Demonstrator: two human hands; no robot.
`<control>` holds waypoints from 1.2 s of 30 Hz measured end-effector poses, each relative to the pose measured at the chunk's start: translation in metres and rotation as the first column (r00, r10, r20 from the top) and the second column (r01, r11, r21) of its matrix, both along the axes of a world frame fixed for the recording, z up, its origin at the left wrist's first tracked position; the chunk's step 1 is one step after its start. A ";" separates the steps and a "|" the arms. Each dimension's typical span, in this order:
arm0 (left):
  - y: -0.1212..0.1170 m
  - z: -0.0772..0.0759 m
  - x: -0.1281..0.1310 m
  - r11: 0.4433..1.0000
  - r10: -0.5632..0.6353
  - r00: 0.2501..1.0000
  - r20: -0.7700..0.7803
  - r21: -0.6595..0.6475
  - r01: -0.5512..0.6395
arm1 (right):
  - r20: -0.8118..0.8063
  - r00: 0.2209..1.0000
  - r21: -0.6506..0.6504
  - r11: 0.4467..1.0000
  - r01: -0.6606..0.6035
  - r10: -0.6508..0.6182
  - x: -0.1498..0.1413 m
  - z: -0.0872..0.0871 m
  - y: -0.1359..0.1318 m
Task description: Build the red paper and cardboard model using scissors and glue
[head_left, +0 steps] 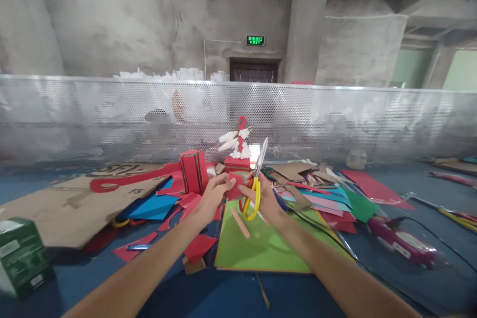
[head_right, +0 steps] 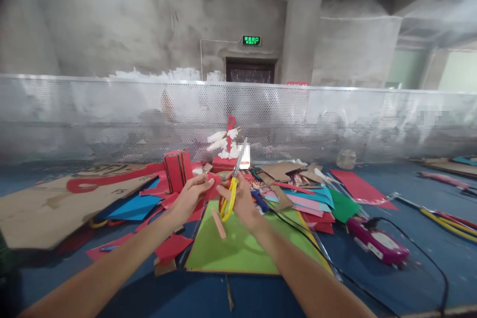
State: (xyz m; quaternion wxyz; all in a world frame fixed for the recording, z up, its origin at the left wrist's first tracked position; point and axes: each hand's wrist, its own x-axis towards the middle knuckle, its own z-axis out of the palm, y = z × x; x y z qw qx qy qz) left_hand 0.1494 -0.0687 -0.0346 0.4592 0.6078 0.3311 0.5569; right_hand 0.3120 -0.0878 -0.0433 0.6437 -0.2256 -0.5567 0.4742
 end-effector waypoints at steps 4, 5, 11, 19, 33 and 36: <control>0.004 0.008 -0.007 0.995 -0.095 0.989 -0.114 -0.018 0.093 | 0.099 0.995 -0.016 1.000 0.006 -0.004 0.008 0.009 0.001; 0.005 0.011 -0.011 0.993 -0.116 0.982 -0.151 -0.020 0.115 | 0.128 0.992 -0.017 1.000 -0.003 0.005 0.010 0.010 0.002; 0.005 0.029 -0.032 0.968 -0.134 0.898 -0.419 0.137 0.209 | 0.372 0.922 -0.027 0.994 -0.105 0.108 0.021 0.014 0.006; -0.004 0.032 -0.029 0.917 -0.199 0.690 -0.696 0.117 0.382 | 0.601 0.788 -0.009 0.988 -0.157 0.131 0.029 0.026 -0.006; 0.005 0.024 -0.024 0.997 -0.082 0.973 -0.214 -0.006 0.083 | 0.138 0.990 -0.106 0.994 0.034 -0.019 0.018 0.005 0.008; 0.007 0.019 -0.021 0.996 -0.087 0.976 -0.198 -0.010 0.086 | 0.161 0.986 -0.086 0.995 0.053 -0.038 0.020 0.006 0.009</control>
